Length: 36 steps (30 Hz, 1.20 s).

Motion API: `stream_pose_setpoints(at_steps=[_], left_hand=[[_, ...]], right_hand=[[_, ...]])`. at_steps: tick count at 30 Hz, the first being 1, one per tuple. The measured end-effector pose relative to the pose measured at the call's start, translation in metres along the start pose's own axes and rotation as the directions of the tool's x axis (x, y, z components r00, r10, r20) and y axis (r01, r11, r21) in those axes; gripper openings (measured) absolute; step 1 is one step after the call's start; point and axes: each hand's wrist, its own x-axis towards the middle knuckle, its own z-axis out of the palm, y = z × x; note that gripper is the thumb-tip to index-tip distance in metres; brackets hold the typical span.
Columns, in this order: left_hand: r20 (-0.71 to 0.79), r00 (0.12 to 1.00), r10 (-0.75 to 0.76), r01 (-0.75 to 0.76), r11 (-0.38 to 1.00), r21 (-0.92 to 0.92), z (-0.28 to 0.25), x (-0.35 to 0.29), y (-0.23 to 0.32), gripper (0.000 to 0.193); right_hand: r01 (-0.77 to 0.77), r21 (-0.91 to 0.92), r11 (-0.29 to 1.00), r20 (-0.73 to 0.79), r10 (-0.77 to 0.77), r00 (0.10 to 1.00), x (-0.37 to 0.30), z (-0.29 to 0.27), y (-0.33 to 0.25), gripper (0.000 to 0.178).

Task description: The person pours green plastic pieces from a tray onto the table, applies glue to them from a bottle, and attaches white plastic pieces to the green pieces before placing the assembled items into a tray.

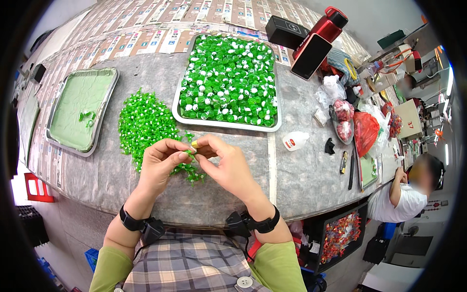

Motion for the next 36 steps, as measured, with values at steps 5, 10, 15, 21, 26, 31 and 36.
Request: stream_pose_setpoints(at_steps=[5,10,15,21,26,31,36], left_hand=[[0.003,1.0,0.01,-0.01,1.0,-0.002,-0.001,0.0,0.001,0.013],[0.028,0.999,0.043,-0.042,0.998,-0.048,-0.001,-0.002,0.002,0.013],[0.028,0.998,0.058,-0.056,0.995,-0.087,-0.001,-0.003,0.003,0.012],[0.034,0.996,0.087,-0.083,0.992,-0.099,-0.001,-0.003,0.004,0.012],[0.035,0.995,0.095,-0.093,0.993,-0.075,0.001,-0.003,0.005,0.011],[-0.095,0.995,0.013,-0.019,0.997,-0.068,-0.002,-0.001,0.005,0.012],[-0.082,0.996,-0.03,0.028,0.999,-0.033,-0.002,0.001,0.004,0.013]], right_hand=[[-0.165,0.363,0.917,0.082,0.144,0.986,0.002,-0.006,0.011,0.014],[-0.174,0.575,0.8,0.082,0.155,0.984,0.005,-0.002,0.008,0.018],[-0.321,0.641,0.697,0.2,0.251,0.947,0.006,-0.003,0.012,0.025],[-0.412,0.715,0.565,0.264,0.327,0.907,0.006,0.0,0.011,0.022],[-0.393,0.702,0.593,0.262,0.299,0.918,0.006,-0.002,0.016,0.019],[-0.195,0.647,0.737,0.063,0.204,0.977,0.004,0.0,0.006,0.019],[-0.057,0.521,0.852,-0.037,0.089,0.995,0.001,0.003,0.003,0.021]])
